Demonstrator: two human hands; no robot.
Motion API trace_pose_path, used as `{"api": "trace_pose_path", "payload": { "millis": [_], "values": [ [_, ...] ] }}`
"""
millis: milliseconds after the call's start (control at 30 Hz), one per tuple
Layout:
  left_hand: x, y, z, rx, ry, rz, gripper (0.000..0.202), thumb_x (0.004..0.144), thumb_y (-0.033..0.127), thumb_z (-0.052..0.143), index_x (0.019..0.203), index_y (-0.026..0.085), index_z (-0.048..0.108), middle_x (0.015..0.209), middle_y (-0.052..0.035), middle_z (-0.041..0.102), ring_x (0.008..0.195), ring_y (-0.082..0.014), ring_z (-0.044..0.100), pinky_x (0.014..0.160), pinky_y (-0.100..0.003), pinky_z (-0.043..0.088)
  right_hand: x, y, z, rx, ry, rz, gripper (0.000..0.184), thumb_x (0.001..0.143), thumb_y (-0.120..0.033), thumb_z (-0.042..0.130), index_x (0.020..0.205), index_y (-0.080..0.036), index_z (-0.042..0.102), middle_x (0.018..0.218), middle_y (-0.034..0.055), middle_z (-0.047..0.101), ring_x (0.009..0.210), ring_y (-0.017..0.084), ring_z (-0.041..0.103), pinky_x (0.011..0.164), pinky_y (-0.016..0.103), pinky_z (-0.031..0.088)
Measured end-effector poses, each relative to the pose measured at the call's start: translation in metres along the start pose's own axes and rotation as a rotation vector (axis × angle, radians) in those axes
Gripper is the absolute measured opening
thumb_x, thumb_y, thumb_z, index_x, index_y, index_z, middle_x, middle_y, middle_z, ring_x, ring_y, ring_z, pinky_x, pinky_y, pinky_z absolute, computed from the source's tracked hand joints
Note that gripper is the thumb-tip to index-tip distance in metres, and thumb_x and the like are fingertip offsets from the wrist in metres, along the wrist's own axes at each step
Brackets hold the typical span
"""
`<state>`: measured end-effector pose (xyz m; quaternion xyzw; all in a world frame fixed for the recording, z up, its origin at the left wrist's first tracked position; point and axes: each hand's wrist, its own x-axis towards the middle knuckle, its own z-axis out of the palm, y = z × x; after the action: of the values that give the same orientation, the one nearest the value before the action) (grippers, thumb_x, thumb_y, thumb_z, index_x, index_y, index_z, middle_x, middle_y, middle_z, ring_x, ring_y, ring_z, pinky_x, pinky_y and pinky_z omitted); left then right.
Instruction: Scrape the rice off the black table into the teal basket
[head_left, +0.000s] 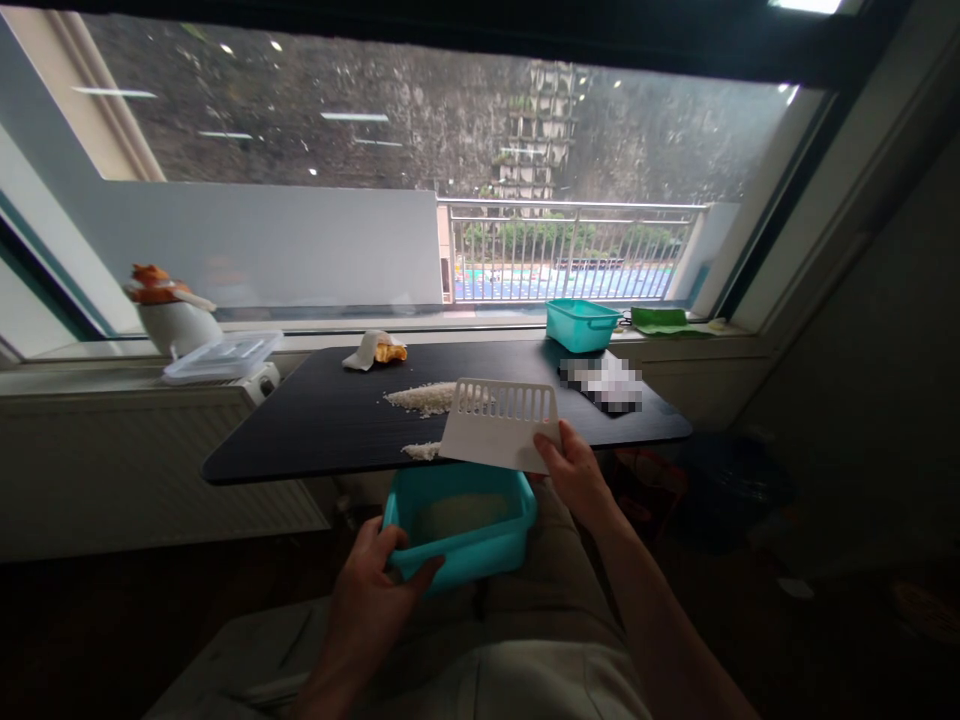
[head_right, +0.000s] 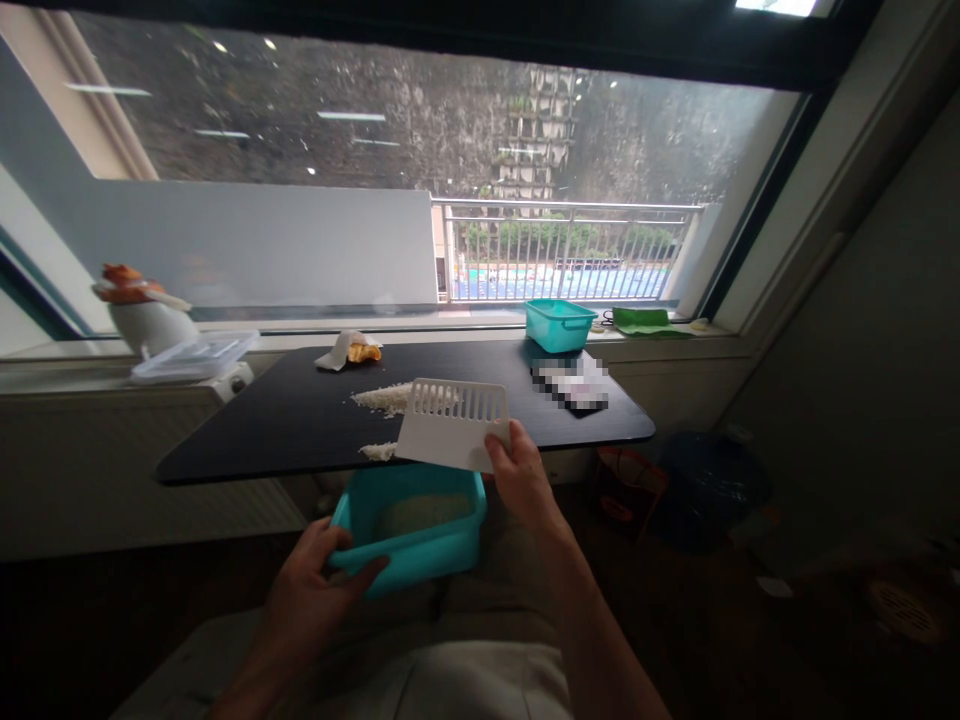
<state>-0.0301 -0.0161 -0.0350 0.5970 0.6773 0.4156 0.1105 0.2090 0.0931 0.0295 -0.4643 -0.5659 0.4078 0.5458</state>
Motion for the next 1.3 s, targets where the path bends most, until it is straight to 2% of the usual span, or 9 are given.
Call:
{"api": "trace_pose_path", "payload": {
  "millis": [333, 533, 833, 1067, 1300],
  "values": [
    [-0.002, -0.001, -0.003, -0.007, -0.008, -0.014, 0.033, 0.069, 0.048, 0.073, 0.067, 0.022, 0.054, 0.089, 0.0014, 0.054, 0.067, -0.0142, 0.058, 0.059, -0.026, 0.050, 0.005, -0.001, 0.013, 0.014, -0.051, 0.005, 0.022, 0.080, -0.037, 0.059, 0.097, -0.022, 0.061, 0.086, 0.0023, 0.066, 0.075, 0.021, 0.065, 0.053, 0.027, 0.055],
    [-0.001, -0.003, -0.004, 0.016, 0.012, -0.013, 0.033, 0.069, 0.049, 0.072, 0.069, 0.022, 0.053, 0.089, 0.0016, 0.054, 0.067, -0.0148, 0.058, 0.059, -0.026, 0.049, 0.005, 0.002, 0.009, 0.014, -0.050, 0.003, 0.023, 0.082, -0.038, 0.058, 0.099, -0.021, 0.059, 0.083, 0.0013, 0.063, 0.069, 0.019, 0.063, 0.047, 0.026, 0.053],
    [-0.001, -0.007, -0.012, 0.042, 0.043, 0.007, 0.031, 0.070, 0.050, 0.071, 0.069, 0.022, 0.057, 0.089, 0.0006, 0.054, 0.071, -0.0156, 0.059, 0.061, -0.026, 0.049, 0.005, -0.005, 0.023, 0.019, -0.069, -0.015, 0.020, 0.082, -0.036, 0.059, 0.095, -0.022, 0.062, 0.082, 0.0010, 0.066, 0.073, 0.020, 0.065, 0.052, 0.025, 0.055],
    [-0.002, -0.002, -0.020, 0.042, 0.051, 0.014, 0.030, 0.068, 0.047, 0.072, 0.068, 0.022, 0.055, 0.088, 0.0021, 0.055, 0.059, -0.0112, 0.054, 0.053, -0.023, 0.048, -0.006, -0.004, 0.007, 0.027, 0.077, 0.002, 0.032, 0.082, -0.045, 0.059, 0.103, -0.021, 0.058, 0.086, 0.0032, 0.065, 0.073, 0.021, 0.064, 0.045, 0.025, 0.054],
    [-0.004, -0.003, -0.020, 0.056, 0.021, 0.057, 0.030, 0.071, 0.047, 0.072, 0.069, 0.022, 0.055, 0.089, 0.0019, 0.055, 0.070, -0.0142, 0.060, 0.058, -0.023, 0.048, -0.013, -0.006, -0.005, -0.031, 0.180, -0.021, 0.041, 0.079, -0.048, 0.061, 0.107, -0.018, 0.059, 0.087, 0.0061, 0.065, 0.073, 0.023, 0.063, 0.048, 0.029, 0.056]
  ]
}}
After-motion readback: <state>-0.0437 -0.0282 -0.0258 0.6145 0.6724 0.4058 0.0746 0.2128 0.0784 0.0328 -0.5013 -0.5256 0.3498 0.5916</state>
